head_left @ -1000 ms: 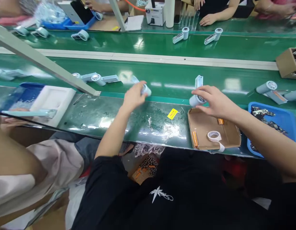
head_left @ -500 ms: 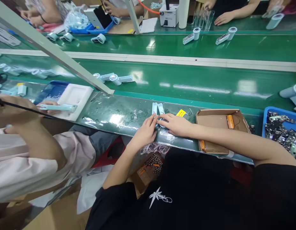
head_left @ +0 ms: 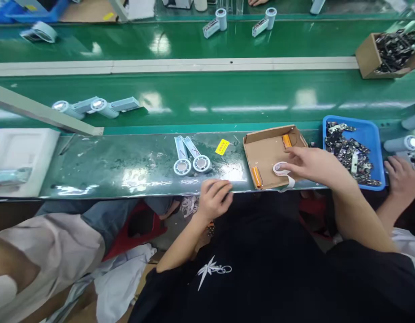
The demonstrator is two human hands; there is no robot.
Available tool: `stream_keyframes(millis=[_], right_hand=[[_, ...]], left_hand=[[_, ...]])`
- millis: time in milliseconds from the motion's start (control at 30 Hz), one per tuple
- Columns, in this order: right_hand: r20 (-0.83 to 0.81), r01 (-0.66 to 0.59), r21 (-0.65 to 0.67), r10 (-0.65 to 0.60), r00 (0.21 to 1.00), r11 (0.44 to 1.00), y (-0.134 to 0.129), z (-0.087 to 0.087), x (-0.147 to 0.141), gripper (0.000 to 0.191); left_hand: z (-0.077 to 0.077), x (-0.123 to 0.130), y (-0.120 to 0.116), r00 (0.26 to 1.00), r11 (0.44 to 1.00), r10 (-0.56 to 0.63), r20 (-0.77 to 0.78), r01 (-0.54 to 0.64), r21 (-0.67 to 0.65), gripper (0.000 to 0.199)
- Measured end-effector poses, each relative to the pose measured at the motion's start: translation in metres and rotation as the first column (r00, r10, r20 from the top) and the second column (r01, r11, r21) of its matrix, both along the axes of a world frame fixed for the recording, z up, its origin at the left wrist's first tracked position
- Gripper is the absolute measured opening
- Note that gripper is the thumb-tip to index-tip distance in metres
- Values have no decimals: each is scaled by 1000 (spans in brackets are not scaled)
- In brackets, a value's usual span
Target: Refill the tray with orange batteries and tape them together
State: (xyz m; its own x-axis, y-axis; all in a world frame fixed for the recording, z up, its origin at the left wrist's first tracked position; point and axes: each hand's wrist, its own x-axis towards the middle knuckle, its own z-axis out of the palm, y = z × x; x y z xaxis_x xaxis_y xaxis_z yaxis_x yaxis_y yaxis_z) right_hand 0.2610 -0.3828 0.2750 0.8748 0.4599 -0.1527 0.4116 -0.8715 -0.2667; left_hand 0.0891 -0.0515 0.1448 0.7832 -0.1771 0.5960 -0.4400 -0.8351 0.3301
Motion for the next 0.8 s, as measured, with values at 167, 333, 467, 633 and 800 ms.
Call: stream_keyframes(millis=[167, 333, 467, 633, 800], right_hand=[[-51, -5, -179, -4, 999, 984, 27, -26, 10, 61], [-90, 15, 207, 4, 996, 978, 1, 1, 10, 55], [-82, -36, 569, 100, 992, 821, -27, 16, -24, 66], [-4, -248, 352, 266, 964, 903, -8, -33, -48, 49], [332, -346, 182, 273, 903, 921, -6, -80, -40, 47]], left_hand=[[19, 44, -68, 936, 944, -270, -227, 303, 129, 44], [18, 86, -84, 938, 934, -240, -249, 294, 206, 21], [17, 133, -79, 950, 961, -200, -238, 238, 141, 21], [12, 130, -66, 977, 996, -82, -199, 84, 2, 50], [-33, -3, -32, 895, 921, 181, -407, -300, -250, 36]])
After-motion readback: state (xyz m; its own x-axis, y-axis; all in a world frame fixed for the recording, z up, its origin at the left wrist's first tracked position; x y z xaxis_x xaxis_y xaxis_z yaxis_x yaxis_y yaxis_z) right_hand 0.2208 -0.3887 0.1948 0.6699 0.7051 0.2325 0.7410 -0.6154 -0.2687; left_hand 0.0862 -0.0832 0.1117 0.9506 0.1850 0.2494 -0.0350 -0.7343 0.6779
